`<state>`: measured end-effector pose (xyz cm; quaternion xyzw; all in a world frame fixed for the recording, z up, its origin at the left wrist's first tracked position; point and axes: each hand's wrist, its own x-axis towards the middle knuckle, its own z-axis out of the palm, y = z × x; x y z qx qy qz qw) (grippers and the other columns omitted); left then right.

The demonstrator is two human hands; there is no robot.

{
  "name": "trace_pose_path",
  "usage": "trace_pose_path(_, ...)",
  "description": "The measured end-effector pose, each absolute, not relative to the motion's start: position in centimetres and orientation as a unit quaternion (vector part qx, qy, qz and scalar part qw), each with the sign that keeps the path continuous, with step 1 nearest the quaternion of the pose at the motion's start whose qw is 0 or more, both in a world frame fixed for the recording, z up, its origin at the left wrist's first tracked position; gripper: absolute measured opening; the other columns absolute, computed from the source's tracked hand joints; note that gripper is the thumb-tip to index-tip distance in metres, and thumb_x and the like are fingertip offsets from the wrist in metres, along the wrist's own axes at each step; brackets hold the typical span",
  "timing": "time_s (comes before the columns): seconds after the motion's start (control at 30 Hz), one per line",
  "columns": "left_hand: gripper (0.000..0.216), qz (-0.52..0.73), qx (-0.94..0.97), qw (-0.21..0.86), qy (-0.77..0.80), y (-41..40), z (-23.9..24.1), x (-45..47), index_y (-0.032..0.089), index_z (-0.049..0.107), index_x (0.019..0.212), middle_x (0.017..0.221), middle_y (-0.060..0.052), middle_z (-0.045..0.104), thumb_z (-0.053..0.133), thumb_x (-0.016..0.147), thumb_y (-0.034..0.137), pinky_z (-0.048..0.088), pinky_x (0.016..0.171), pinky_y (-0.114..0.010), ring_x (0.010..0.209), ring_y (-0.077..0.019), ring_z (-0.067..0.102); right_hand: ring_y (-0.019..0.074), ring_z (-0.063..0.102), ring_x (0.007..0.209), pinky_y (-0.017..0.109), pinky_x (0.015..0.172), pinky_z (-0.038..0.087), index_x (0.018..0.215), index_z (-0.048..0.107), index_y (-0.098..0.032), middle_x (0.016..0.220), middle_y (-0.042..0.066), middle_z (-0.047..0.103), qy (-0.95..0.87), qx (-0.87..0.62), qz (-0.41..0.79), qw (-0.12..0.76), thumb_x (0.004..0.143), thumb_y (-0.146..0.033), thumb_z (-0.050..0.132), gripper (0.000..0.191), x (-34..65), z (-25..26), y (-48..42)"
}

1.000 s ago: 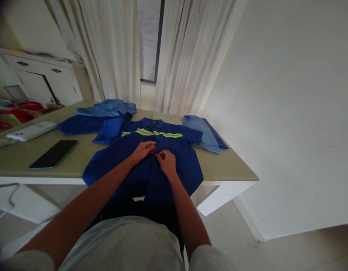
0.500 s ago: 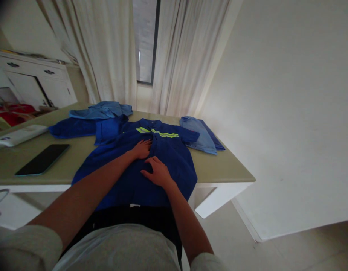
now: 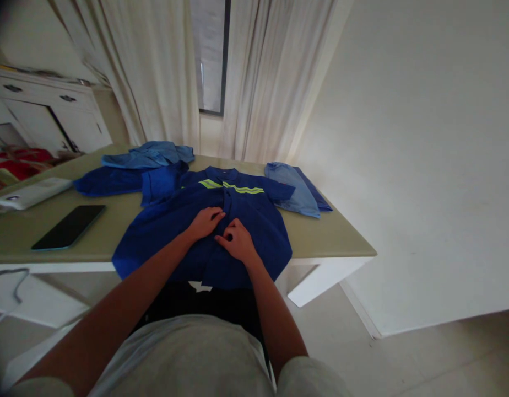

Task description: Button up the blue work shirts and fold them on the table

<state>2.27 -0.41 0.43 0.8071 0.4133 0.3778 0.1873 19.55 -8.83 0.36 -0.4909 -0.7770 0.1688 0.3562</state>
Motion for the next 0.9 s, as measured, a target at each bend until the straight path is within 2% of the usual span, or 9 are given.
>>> trace_pose_path(0.1, 0.033, 0.398, 0.771, 0.265, 0.42, -1.2, 0.7, 2.2, 0.023, 0.052, 0.074, 0.064, 0.001, 0.063, 0.047, 0.1, 0.041, 0.046, 0.065, -0.03, 0.061, -0.018, 0.062, 0.0127, 0.055, 0.077, 0.027, 0.072, 0.041, 0.065, 0.059, -0.019, 0.091, -0.001, 0.057, -0.796, -0.452, 0.193, 0.353, 0.085, -0.017, 0.08, 0.029, 19.8, 0.6, -8.9)
trace_pose_path(0.23, 0.032, 0.389, 0.736, 0.374, 0.408, -1.4, 1.3, 2.4, 0.023, 0.05, 0.075, 0.052, 0.005, 0.057, 0.047, 0.1, 0.043, 0.042, 0.053, -0.026, 0.046, -0.0148, 0.058, 0.0123, 0.052, 0.071, 0.026, 0.068, 0.041, 0.084, 0.067, -0.02, 0.086, -0.003, 0.059, -0.794, -0.435, 0.218, 0.364, 0.078, -0.015, 0.085, 0.02, 20.1, 0.9, -9.0)
trace_pose_path(0.3, 0.033, 0.403, 0.72, 0.4, 0.399, -1.2, 1.4, 2.5, 0.022, 0.053, 0.076, 0.052, 0.004, 0.058, 0.05, 0.099, 0.046, 0.041, 0.051, -0.025, 0.045, -0.0141, 0.059, 0.0124, 0.052, 0.07, 0.026, 0.067, 0.041, 0.091, 0.071, -0.02, 0.087, -0.002, 0.06, -0.789, -0.448, 0.205, 0.366, 0.077, -0.017, 0.087, 0.021, 20.1, 0.8, -9.2)
trace_pose_path(0.4, 0.037, 0.422, 0.693, 0.424, 0.403, -1.1, 1.3, 2.6, 0.021, 0.055, 0.075, 0.052, 0.003, 0.059, 0.055, 0.097, 0.051, 0.039, 0.048, -0.024, 0.043, -0.0133, 0.058, 0.0131, 0.054, 0.07, 0.027, 0.068, 0.041, 0.088, 0.074, -0.02, 0.084, -0.001, 0.06, -0.786, -0.472, 0.159, 0.367, 0.082, -0.015, 0.08, 0.01, 19.8, 0.5, -9.4)
trace_pose_path(0.5, 0.038, 0.432, 0.679, 0.432, 0.408, -1.0, 1.3, 2.6, 0.02, 0.056, 0.075, 0.051, 0.004, 0.057, 0.057, 0.095, 0.052, 0.038, 0.046, -0.024, 0.041, -0.0128, 0.056, 0.0137, 0.055, 0.071, 0.028, 0.069, 0.042, 0.087, 0.076, -0.021, 0.084, 0.0, 0.062, -0.791, -0.472, 0.138, 0.365, 0.085, -0.011, 0.073, 0.01, 19.7, 0.3, -9.5)
trace_pose_path(0.7, 0.039, 0.441, 0.675, 0.438, 0.398, -1.0, 1.2, 2.4, 0.02, 0.055, 0.073, 0.052, 0.004, 0.057, 0.058, 0.094, 0.053, 0.037, 0.045, -0.023, 0.041, -0.0118, 0.055, 0.0115, 0.054, 0.066, 0.026, 0.065, 0.042, 0.085, 0.079, -0.02, 0.084, 0.0, 0.064, -0.776, -0.449, 0.247, 0.368, 0.088, -0.013, 0.071, 0.011, 20.5, 0.5, -8.5)
trace_pose_path(0.9, 0.04, 0.444, 0.667, 0.443, 0.402, -0.6, 0.9, 2.4, 0.02, 0.055, 0.073, 0.052, 0.004, 0.056, 0.057, 0.093, 0.055, 0.037, 0.045, -0.023, 0.041, -0.0112, 0.053, 0.0116, 0.056, 0.067, 0.026, 0.064, 0.042, 0.083, 0.081, -0.019, 0.084, 0.001, 0.066, -0.764, -0.45, 0.278, 0.369, 0.089, -0.018, 0.072, 0.01, 20.6, 0.6, -8.0)
